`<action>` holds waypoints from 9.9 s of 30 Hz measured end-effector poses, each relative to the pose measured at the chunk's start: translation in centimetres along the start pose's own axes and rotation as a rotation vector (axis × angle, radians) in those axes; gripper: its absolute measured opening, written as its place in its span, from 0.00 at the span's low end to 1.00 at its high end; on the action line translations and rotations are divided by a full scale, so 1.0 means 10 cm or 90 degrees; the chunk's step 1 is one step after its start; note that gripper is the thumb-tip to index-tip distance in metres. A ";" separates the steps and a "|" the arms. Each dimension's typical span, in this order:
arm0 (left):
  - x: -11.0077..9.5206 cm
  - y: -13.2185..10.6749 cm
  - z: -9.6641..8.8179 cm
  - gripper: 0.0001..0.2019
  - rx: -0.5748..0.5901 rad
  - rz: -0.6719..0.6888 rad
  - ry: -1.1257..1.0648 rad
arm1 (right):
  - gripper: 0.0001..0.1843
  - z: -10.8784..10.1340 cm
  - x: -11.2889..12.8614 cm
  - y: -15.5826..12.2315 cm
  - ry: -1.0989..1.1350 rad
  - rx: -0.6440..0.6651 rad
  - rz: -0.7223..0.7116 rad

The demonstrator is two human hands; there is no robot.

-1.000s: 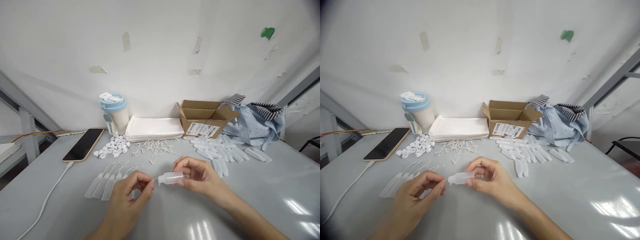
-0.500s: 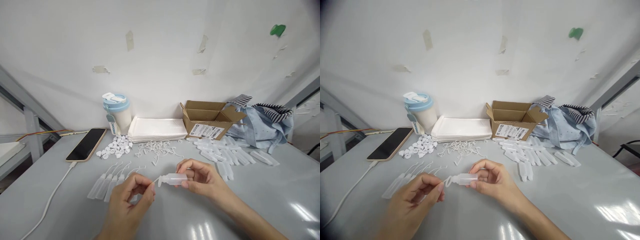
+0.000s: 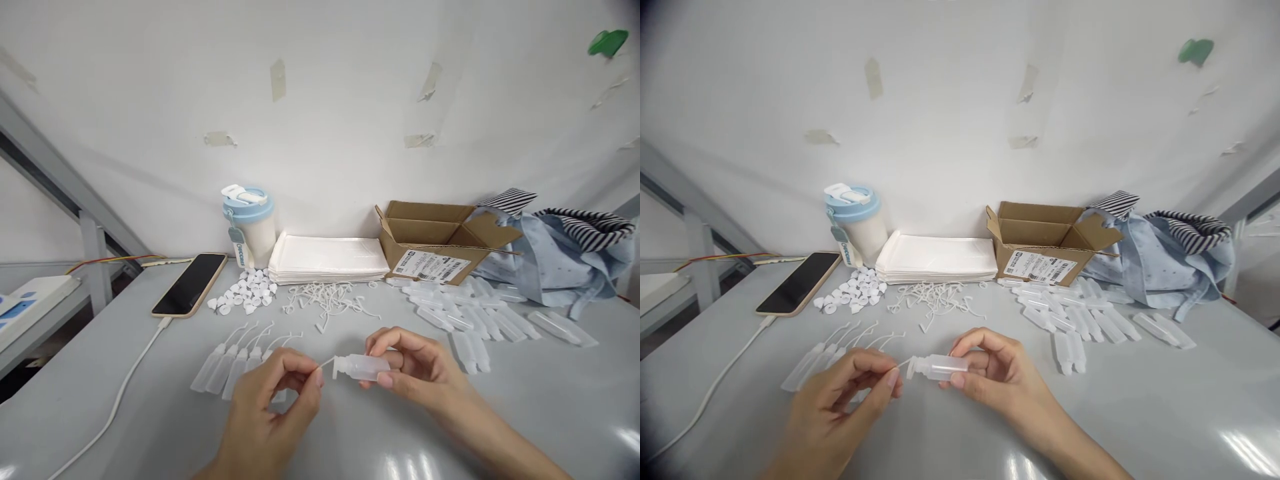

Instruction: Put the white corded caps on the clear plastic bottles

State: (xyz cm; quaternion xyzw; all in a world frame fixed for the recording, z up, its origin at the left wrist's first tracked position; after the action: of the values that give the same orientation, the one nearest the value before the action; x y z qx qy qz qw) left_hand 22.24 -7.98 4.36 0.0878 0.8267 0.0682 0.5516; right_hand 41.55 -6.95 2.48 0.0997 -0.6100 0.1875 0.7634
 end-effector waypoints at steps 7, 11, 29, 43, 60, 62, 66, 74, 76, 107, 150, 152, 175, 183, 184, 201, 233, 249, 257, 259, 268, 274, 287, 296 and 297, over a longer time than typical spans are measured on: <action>-0.04 -0.01 0.04 0.05 0.044 0.088 -0.028 | 0.08 0.04 -0.03 0.01 0.031 0.008 0.018; 0.00 -0.02 0.05 0.03 0.045 0.009 -0.079 | 0.09 0.09 -0.05 0.02 0.036 0.029 0.022; 0.04 -0.03 0.19 0.07 0.214 0.059 -0.059 | 0.04 0.14 0.08 -0.05 -0.285 -0.002 -0.159; 0.17 -0.01 0.24 0.03 0.237 -0.083 -0.079 | 0.09 0.25 0.08 -0.16 -0.514 0.030 -0.343; 0.08 0.05 0.27 0.05 0.278 0.006 -0.077 | 0.12 0.33 0.06 -0.16 -0.455 0.039 -0.319; 0.10 0.05 0.28 0.06 0.271 -0.018 -0.069 | 0.11 0.32 0.04 -0.16 -0.447 0.035 -0.305; 0.11 0.04 0.27 0.05 0.290 -0.072 -0.064 | 0.10 0.27 0.02 -0.14 -0.415 0.009 -0.268; -0.02 0.07 0.22 0.06 0.317 0.019 -0.048 | 0.09 0.20 0.06 -0.08 -0.310 -0.040 -0.184; -0.03 0.07 0.23 0.06 0.318 0.018 -0.042 | 0.09 0.20 0.06 -0.06 -0.278 -0.039 -0.156; 0.30 -0.02 0.41 0.11 0.361 -0.347 -0.264 | 0.11 0.37 0.03 -0.20 -0.674 0.034 -0.428; -0.17 -0.12 0.18 0.14 0.080 0.446 0.190 | 0.10 0.28 -0.23 -0.03 0.237 -0.022 0.075; -0.16 -0.14 0.18 0.18 0.062 0.463 0.231 | 0.11 0.29 -0.24 -0.03 0.252 -0.031 0.085; -0.12 -0.14 0.24 0.17 0.046 0.499 0.220 | 0.17 0.29 -0.30 0.02 0.224 0.024 0.052; -0.14 -0.09 0.25 0.18 0.058 0.542 0.213 | 0.18 0.30 -0.28 0.02 0.211 0.029 0.012; -0.14 -0.09 0.26 0.16 0.063 0.539 0.215 | 0.18 0.30 -0.27 0.02 0.209 0.026 0.011; -0.05 -0.13 0.29 0.11 0.060 0.462 0.183 | 0.17 0.30 -0.25 0.00 0.176 0.005 0.049; 0.00 -0.14 0.32 0.26 0.140 0.361 0.184 | 0.18 0.34 -0.29 -0.02 0.153 0.026 0.073; 0.01 0.18 -0.03 0.21 0.218 0.309 0.301 | 0.16 0.19 -0.28 0.01 0.030 -0.091 0.072; 0.24 0.27 -0.14 0.18 0.363 0.036 0.357 | 0.16 0.06 -0.22 0.01 -0.062 -0.129 0.067; 0.26 0.26 -0.11 0.17 0.381 0.014 0.360 | 0.17 0.06 -0.23 0.01 -0.079 -0.124 0.069; 0.26 0.22 -0.12 0.18 0.424 0.005 0.354 | 0.19 0.07 -0.20 0.00 -0.146 -0.124 0.079; 0.29 0.18 -0.10 0.19 0.433 -0.001 0.348 | 0.18 0.07 -0.19 -0.02 -0.148 -0.130 0.093; 0.29 0.21 -0.14 0.23 0.425 0.020 0.322 | 0.15 0.05 -0.19 -0.02 -0.122 -0.135 0.082; 0.23 0.23 0.21 0.32 0.391 0.175 0.481 | 0.15 -0.01 -0.11 0.04 -0.198 -0.174 0.050; 0.22 0.24 0.23 0.31 0.383 0.183 0.495 | 0.15 -0.05 -0.09 0.05 -0.236 -0.186 0.043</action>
State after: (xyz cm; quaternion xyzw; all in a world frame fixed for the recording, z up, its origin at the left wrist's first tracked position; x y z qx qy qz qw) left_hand 23.70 -5.15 1.99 0.3236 0.9334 -0.0703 0.1383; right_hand 41.60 -6.45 1.50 0.0005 -0.7634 0.1011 0.6380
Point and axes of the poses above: each hand's wrist, its own y-axis towards the middle knuckle, its own z-axis out of the palm, x = y × z, the point moved 5 cm from there along y, towards the middle knuckle
